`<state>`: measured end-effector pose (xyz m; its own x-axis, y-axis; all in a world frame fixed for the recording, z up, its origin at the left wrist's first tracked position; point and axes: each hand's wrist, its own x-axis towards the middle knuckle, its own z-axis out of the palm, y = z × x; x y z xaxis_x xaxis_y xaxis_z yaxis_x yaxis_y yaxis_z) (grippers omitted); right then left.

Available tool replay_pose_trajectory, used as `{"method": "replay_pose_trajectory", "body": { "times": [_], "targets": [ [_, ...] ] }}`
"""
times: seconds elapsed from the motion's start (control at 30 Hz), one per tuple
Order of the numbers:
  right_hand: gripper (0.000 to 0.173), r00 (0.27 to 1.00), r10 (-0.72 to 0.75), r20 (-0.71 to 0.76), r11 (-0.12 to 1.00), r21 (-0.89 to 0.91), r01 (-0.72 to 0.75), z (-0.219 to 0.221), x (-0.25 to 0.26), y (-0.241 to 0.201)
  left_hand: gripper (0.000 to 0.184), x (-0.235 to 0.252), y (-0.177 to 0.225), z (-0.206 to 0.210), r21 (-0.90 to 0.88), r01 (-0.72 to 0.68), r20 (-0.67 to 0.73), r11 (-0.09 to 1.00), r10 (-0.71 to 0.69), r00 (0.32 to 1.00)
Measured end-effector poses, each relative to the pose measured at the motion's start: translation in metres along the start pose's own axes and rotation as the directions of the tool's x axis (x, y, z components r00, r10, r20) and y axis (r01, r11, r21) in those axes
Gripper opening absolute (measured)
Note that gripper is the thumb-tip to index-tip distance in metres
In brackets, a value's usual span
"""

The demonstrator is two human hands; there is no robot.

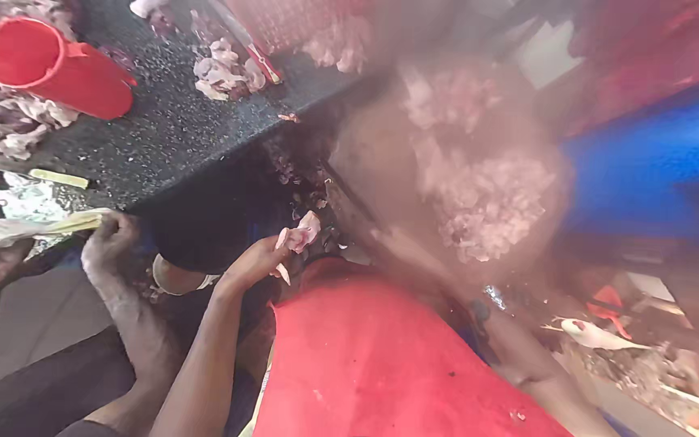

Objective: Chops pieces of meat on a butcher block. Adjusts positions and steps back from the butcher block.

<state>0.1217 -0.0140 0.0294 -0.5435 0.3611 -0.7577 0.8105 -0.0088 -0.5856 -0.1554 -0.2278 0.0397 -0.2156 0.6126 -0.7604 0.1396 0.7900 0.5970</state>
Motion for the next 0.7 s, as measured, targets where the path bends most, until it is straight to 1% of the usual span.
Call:
{"method": "replay_pose_trajectory", "body": {
  "times": [0.07,0.13,0.17,0.23,0.27,0.33,0.37,0.4,0.43,0.47,0.5,0.53,0.57,0.6,0.63,0.67,0.7],
  "targets": [
    [0.050,0.999,0.024,-0.042,0.999,0.049,-0.022,0.004,-0.020,0.029,0.038,-0.009,0.018,0.000,0.054,-0.045,0.027,0.998,0.044,0.999],
    [0.042,0.994,0.024,-0.105,0.990,0.140,-0.009,0.015,-0.047,0.066,0.034,-0.011,0.036,0.006,0.080,-0.121,0.082,0.989,0.114,0.990],
    [0.039,0.989,0.039,-0.145,0.983,0.185,-0.011,0.021,-0.057,0.085,0.033,-0.007,0.048,0.012,0.076,-0.173,0.123,0.982,0.163,0.979],
    [0.039,0.961,0.123,-0.246,0.965,0.255,-0.059,0.025,-0.073,0.113,0.034,0.011,0.075,0.036,0.074,-0.266,0.207,0.961,0.246,0.947],
    [0.042,0.944,0.165,-0.286,0.957,0.277,-0.083,0.022,-0.080,0.117,0.037,0.023,0.088,0.052,0.087,-0.290,0.237,0.953,0.263,0.935],
    [0.046,0.920,0.172,-0.353,0.954,0.293,-0.066,0.010,-0.094,0.104,0.046,0.047,0.113,0.088,0.182,-0.278,0.253,0.943,0.228,0.940],
    [0.047,0.908,0.128,-0.400,0.959,0.282,-0.011,0.003,-0.100,0.094,0.049,0.059,0.122,0.106,0.258,-0.275,0.249,0.926,0.211,0.945],
    [0.047,0.891,0.051,-0.452,0.962,0.262,0.078,-0.003,-0.105,0.089,0.052,0.070,0.130,0.122,0.332,-0.274,0.241,0.903,0.200,0.950],
    [0.049,0.858,-0.051,-0.510,0.951,0.238,0.198,-0.008,-0.109,0.083,0.055,0.077,0.135,0.134,0.395,-0.272,0.230,0.878,0.192,0.954],
    [0.055,0.815,-0.158,-0.557,0.922,0.211,0.323,-0.010,-0.114,0.076,0.061,0.082,0.136,0.143,0.445,-0.263,0.211,0.856,0.186,0.960],
    [0.064,0.762,-0.249,-0.598,0.890,0.169,0.424,-0.011,-0.120,0.066,0.064,0.085,0.137,0.148,0.479,-0.251,0.200,0.841,0.174,0.964],
    [0.071,0.708,-0.324,-0.627,0.857,0.122,0.500,-0.009,-0.125,0.057,0.066,0.085,0.139,0.151,0.500,-0.238,0.193,0.833,0.161,0.968],
    [0.074,0.669,-0.371,-0.644,0.845,0.064,0.531,-0.005,-0.127,0.054,0.066,0.083,0.140,0.153,0.510,-0.227,0.189,0.829,0.149,0.970],
    [0.075,0.659,-0.392,-0.642,0.860,-0.001,0.511,0.001,-0.124,0.056,0.064,0.082,0.141,0.154,0.511,-0.220,0.188,0.831,0.142,0.972],
    [0.069,0.702,-0.357,-0.616,0.903,-0.036,0.428,0.007,-0.117,0.065,0.062,0.082,0.139,0.155,0.505,-0.214,0.186,0.836,0.137,0.973],
    [0.061,0.793,-0.257,-0.552,0.955,-0.020,0.295,0.014,-0.108,0.076,0.058,0.081,0.137,0.155,0.494,-0.210,0.183,0.843,0.136,0.974],
    [0.057,0.893,-0.112,-0.436,0.990,0.026,0.137,0.017,-0.098,0.087,0.054,0.079,0.136,0.153,0.483,-0.202,0.173,0.852,0.134,0.976]
  ]
}}
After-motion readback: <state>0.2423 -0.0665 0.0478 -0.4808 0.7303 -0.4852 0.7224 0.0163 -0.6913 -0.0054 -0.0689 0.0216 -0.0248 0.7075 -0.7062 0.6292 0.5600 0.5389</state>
